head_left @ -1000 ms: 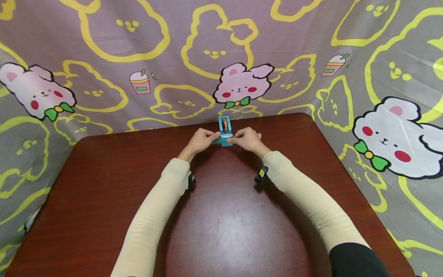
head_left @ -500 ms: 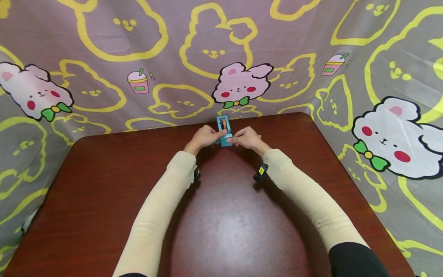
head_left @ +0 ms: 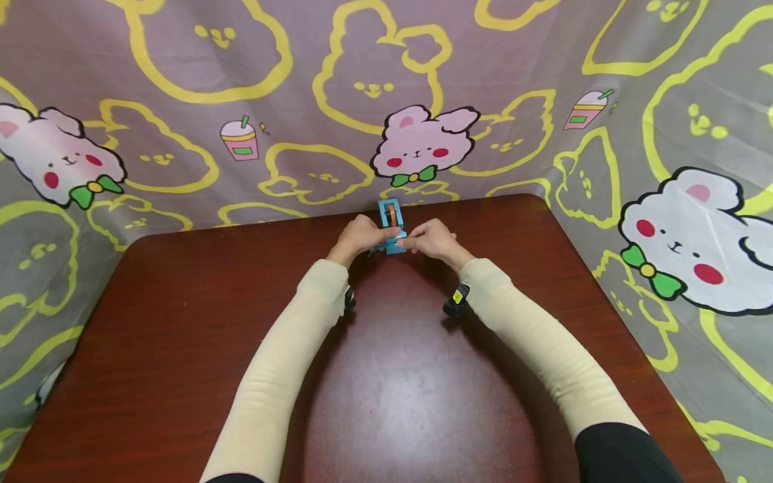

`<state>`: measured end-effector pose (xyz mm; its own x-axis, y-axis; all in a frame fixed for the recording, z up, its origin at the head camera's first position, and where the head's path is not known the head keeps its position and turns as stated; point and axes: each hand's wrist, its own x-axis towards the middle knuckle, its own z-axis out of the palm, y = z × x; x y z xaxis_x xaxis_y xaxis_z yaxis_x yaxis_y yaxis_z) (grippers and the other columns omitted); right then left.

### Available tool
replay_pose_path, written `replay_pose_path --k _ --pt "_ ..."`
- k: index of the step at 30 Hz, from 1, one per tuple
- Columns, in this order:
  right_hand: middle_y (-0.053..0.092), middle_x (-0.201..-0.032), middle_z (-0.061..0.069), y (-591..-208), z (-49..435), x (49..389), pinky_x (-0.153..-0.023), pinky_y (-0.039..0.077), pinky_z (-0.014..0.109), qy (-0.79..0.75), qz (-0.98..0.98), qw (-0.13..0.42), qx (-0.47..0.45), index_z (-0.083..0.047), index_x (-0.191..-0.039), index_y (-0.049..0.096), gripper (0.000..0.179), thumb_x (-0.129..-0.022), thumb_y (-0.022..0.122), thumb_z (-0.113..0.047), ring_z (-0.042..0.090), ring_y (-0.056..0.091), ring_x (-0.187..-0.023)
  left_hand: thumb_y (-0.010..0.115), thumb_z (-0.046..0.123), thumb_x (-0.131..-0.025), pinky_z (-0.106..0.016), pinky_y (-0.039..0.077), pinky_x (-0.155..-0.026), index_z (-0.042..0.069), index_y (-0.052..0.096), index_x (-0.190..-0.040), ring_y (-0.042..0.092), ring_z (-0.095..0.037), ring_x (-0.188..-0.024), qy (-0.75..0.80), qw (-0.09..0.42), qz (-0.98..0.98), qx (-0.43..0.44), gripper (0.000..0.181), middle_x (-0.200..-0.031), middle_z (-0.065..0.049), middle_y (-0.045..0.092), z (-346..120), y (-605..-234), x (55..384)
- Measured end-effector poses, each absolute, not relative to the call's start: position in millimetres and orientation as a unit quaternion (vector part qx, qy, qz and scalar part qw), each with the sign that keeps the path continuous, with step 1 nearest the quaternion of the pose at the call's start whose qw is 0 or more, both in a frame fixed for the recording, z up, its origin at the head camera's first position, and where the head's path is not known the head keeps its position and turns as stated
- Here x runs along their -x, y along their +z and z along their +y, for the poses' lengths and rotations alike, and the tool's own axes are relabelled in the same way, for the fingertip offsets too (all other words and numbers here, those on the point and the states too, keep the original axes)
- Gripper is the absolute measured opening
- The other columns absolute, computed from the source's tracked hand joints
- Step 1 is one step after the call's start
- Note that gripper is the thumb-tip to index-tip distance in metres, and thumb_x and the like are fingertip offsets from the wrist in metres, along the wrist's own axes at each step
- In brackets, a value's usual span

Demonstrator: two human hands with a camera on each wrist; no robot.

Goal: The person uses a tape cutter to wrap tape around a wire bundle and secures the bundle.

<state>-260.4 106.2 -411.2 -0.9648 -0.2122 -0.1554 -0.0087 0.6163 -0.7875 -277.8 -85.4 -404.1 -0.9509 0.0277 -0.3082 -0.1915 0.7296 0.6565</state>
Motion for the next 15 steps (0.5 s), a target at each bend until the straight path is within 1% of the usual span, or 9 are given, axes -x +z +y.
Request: replay_pose_path --k 5,10,12,15 --pt "0.071 -0.076 0.010 -414.0 106.9 259.5 -0.111 0.000 0.070 -0.436 0.891 0.106 0.066 -0.008 -0.085 0.081 0.029 -0.088 0.079 -0.037 0.023 0.062 -0.095 0.077 0.061 -0.080 -0.029 0.031 -0.041 0.006 0.060 -0.058 0.045 -0.018 -0.047 0.392 0.146 0.907 0.058 0.062 -0.047 0.000 0.047 -83.8 -405.2 277.4" --pt "0.070 -0.075 0.012 -422.8 109.0 257.9 -0.111 0.001 0.070 -0.454 0.884 0.066 0.094 -0.008 -0.084 0.081 0.028 -0.090 0.078 -0.034 0.023 0.063 -0.085 0.078 0.059 -0.081 -0.029 0.030 -0.042 0.007 0.057 -0.057 0.044 -0.018 -0.047 0.408 0.142 0.899 0.065 0.061 -0.047 0.000 0.046 -82.9 -404.6 275.6" --pt "0.071 -0.077 0.011 -427.8 109.7 257.8 -0.111 0.002 0.069 -0.458 0.881 0.046 0.112 -0.009 -0.084 0.081 0.026 -0.090 0.078 -0.033 0.023 0.064 -0.086 0.077 0.060 -0.081 -0.030 0.029 -0.042 0.007 0.057 -0.057 0.044 -0.018 -0.047 0.407 0.143 0.900 0.068 0.061 -0.048 -0.001 0.047 -83.1 -405.1 275.4" --pt "0.074 -0.080 0.006 -434.9 109.9 257.3 -0.112 0.004 0.066 -0.460 0.878 0.020 0.131 -0.011 -0.085 0.082 0.022 -0.090 0.078 -0.032 0.022 0.065 -0.090 0.076 0.061 -0.081 -0.030 0.031 -0.043 0.006 0.061 -0.060 0.048 -0.019 -0.050 0.401 0.146 0.902 0.071 0.061 -0.052 -0.003 0.053 -83.3 -407.0 275.2"
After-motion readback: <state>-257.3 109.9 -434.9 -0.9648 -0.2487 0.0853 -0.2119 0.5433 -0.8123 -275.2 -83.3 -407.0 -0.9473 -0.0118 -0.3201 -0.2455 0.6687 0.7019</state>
